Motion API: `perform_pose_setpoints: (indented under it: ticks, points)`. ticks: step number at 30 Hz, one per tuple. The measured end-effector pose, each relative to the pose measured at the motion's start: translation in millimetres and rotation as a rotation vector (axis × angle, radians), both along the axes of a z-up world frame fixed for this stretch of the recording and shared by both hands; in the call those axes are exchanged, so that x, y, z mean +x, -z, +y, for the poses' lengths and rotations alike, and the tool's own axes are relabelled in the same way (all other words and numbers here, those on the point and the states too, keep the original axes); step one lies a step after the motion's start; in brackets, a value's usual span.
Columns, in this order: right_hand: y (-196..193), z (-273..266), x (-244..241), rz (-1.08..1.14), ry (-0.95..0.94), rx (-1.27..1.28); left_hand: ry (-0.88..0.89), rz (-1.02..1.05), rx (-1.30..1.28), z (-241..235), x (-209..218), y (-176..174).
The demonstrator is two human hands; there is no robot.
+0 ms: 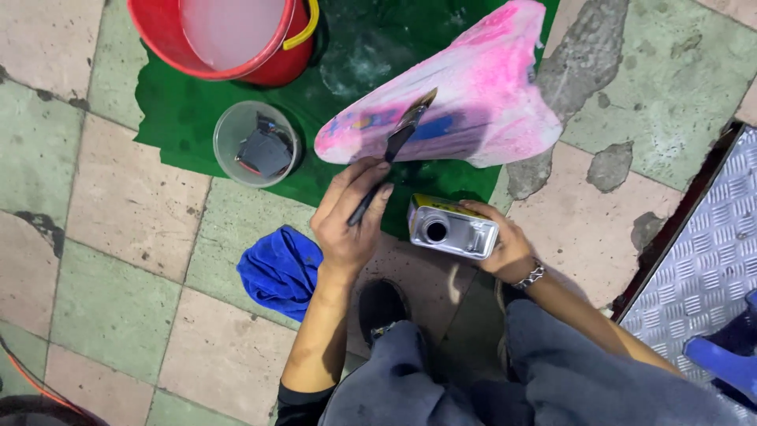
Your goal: The person paints a pink and white plastic object using a paintbrush and a can of black paint. They repeatedly dip the brush into the paint can and apply the paint to the object's surface.
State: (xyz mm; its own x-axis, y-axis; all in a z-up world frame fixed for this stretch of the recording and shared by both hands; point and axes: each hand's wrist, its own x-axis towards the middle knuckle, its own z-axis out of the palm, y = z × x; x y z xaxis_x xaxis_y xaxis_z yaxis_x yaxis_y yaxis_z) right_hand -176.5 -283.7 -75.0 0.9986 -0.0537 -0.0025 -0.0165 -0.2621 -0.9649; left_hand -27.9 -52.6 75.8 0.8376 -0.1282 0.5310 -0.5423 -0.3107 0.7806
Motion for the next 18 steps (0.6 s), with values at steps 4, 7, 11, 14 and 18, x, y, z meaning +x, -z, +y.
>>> perform_pose_setpoints:
  ticks: [4,7,11,14,18]
  points:
    - [1,1,-2,0.021,0.018,-0.049,0.026,0.024,-0.063,-14,4,-10]
    - [2,1,0,-0.055,0.014,-0.029,0.061,0.02,-0.075,-30,16,-21]
    - [21,0,-8,-0.06,0.0,-0.01,0.138,-0.004,-0.081,-50,39,-31]
    - [6,0,-3,-0.042,-0.009,0.016,0.1,0.059,-0.097,-49,39,-53]
    - [-3,1,-1,-0.003,-0.009,0.029,0.054,0.103,-0.094,-27,26,-53]
